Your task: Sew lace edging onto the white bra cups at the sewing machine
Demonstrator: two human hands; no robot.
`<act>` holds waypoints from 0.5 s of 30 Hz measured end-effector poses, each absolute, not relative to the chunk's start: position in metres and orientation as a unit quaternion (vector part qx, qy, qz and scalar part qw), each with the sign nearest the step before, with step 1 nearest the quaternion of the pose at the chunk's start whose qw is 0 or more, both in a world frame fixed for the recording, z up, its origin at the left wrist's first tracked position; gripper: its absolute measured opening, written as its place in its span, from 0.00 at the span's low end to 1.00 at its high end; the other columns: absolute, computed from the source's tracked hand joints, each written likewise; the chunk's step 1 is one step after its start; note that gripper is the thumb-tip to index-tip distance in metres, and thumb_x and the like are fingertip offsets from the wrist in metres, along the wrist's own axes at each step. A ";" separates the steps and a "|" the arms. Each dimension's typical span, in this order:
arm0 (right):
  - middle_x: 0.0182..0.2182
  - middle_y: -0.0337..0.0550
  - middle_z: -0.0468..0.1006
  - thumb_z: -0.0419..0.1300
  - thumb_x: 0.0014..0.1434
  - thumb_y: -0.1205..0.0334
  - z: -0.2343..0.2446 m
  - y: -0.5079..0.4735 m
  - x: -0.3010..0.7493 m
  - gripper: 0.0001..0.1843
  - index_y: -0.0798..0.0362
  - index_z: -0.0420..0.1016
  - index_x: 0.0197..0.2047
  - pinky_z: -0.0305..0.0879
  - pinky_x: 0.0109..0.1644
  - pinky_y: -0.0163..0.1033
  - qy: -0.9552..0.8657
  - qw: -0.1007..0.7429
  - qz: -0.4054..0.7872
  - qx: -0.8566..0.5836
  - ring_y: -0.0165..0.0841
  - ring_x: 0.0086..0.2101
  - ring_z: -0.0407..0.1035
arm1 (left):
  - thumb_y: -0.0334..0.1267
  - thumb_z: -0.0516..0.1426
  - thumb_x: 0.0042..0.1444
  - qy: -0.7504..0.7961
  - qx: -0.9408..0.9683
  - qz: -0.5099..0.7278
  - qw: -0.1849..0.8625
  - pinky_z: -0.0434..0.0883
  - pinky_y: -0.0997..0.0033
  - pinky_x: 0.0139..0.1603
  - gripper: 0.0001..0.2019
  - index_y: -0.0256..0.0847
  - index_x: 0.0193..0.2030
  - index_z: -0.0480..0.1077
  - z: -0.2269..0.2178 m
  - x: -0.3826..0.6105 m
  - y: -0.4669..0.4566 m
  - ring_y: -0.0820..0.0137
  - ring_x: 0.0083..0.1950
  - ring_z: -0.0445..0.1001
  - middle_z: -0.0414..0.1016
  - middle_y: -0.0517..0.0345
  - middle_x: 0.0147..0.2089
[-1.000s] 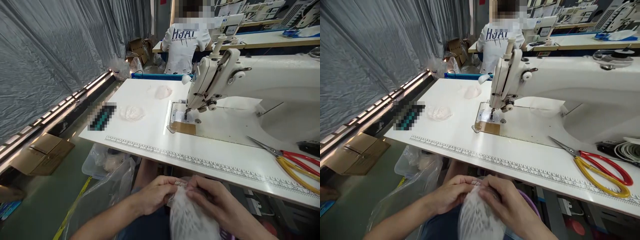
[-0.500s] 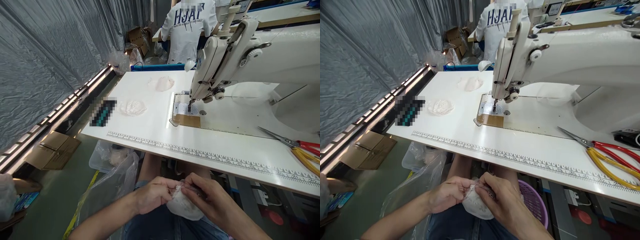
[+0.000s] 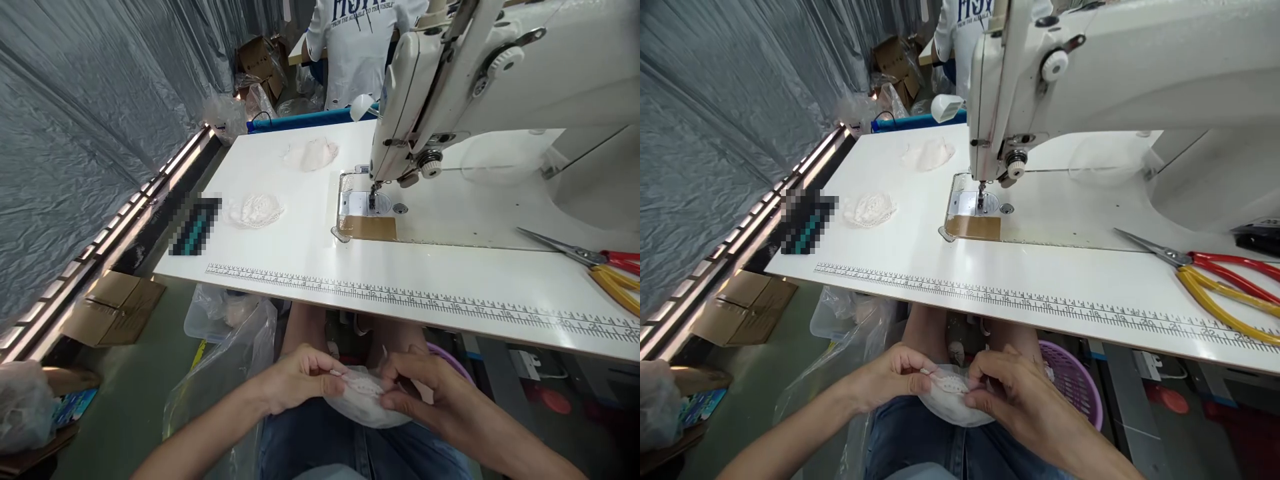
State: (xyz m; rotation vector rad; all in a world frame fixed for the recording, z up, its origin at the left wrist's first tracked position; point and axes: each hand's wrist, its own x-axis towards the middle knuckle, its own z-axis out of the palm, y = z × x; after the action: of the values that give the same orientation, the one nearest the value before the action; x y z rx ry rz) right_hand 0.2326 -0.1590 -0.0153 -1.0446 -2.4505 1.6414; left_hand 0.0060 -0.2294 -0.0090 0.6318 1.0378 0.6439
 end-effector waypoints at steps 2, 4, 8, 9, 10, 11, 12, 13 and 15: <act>0.27 0.37 0.70 0.55 0.62 0.49 -0.018 -0.159 0.232 0.14 0.49 0.69 0.31 0.55 0.35 0.36 -0.785 0.015 0.529 -0.322 0.34 0.32 0.63 | 0.48 0.67 0.43 0.477 0.302 0.288 0.773 0.66 0.76 0.43 0.21 0.36 0.41 0.78 -0.009 0.005 -0.229 0.74 0.35 0.71 0.79 0.52 0.35; 0.27 0.38 0.70 0.55 0.61 0.47 -0.020 -0.158 0.231 0.16 0.50 0.70 0.31 0.55 0.34 0.36 -0.784 0.017 0.534 -0.315 0.35 0.33 0.64 | 0.47 0.66 0.45 0.480 0.312 0.283 0.770 0.67 0.76 0.42 0.19 0.36 0.40 0.78 -0.010 0.003 -0.229 0.74 0.34 0.72 0.80 0.52 0.35; 0.29 0.38 0.70 0.54 0.63 0.49 -0.015 -0.157 0.234 0.15 0.49 0.69 0.30 0.58 0.40 0.37 -0.774 0.024 0.578 -0.258 0.34 0.35 0.65 | 0.46 0.66 0.45 0.489 0.319 0.288 0.759 0.67 0.79 0.39 0.15 0.36 0.36 0.79 -0.013 -0.002 -0.228 0.76 0.32 0.72 0.79 0.55 0.32; 0.30 0.37 0.71 0.53 0.64 0.50 -0.013 -0.158 0.235 0.14 0.49 0.69 0.31 0.58 0.43 0.37 -0.773 0.034 0.587 -0.237 0.34 0.36 0.66 | 0.46 0.66 0.45 0.491 0.319 0.289 0.758 0.67 0.79 0.39 0.15 0.36 0.35 0.79 -0.013 -0.003 -0.228 0.76 0.32 0.72 0.79 0.55 0.32; 0.31 0.37 0.71 0.52 0.64 0.51 -0.012 -0.159 0.237 0.13 0.49 0.68 0.32 0.58 0.46 0.38 -0.773 0.045 0.593 -0.222 0.34 0.37 0.66 | 0.46 0.66 0.45 0.490 0.319 0.287 0.759 0.67 0.79 0.39 0.15 0.36 0.36 0.79 -0.014 -0.004 -0.228 0.76 0.33 0.72 0.79 0.55 0.32; 0.32 0.37 0.71 0.51 0.65 0.51 -0.011 -0.162 0.239 0.13 0.48 0.67 0.33 0.58 0.48 0.38 -0.773 0.052 0.594 -0.216 0.33 0.38 0.66 | 0.46 0.66 0.46 0.489 0.319 0.284 0.760 0.67 0.79 0.39 0.15 0.36 0.36 0.79 -0.014 -0.005 -0.228 0.76 0.33 0.72 0.79 0.55 0.33; 0.33 0.38 0.71 0.50 0.66 0.51 -0.012 -0.165 0.241 0.12 0.48 0.67 0.34 0.59 0.47 0.38 -0.773 0.054 0.593 -0.220 0.34 0.38 0.67 | 0.46 0.66 0.46 0.487 0.321 0.281 0.762 0.67 0.79 0.39 0.16 0.36 0.36 0.79 -0.014 -0.005 -0.227 0.76 0.33 0.72 0.79 0.54 0.33; 0.33 0.39 0.72 0.49 0.66 0.51 -0.013 -0.168 0.242 0.13 0.48 0.66 0.35 0.61 0.46 0.37 -0.773 0.052 0.587 -0.235 0.34 0.38 0.67 | 0.47 0.65 0.46 0.486 0.322 0.279 0.763 0.68 0.79 0.38 0.16 0.36 0.37 0.79 -0.013 -0.005 -0.227 0.76 0.33 0.73 0.80 0.54 0.33; 0.31 0.39 0.72 0.47 0.66 0.51 -0.017 -0.173 0.245 0.13 0.48 0.67 0.36 0.63 0.40 0.36 -0.781 0.040 0.559 -0.275 0.34 0.35 0.67 | 0.47 0.65 0.47 0.485 0.328 0.277 0.762 0.68 0.79 0.39 0.17 0.36 0.38 0.79 -0.012 -0.005 -0.226 0.76 0.34 0.73 0.80 0.53 0.34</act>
State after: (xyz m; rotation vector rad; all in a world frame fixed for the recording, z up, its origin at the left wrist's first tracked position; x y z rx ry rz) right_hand 0.2452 -0.1733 -0.0169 -0.8427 -2.3945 1.7119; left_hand -0.0055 -0.2263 -0.0119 0.7143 1.0542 0.6024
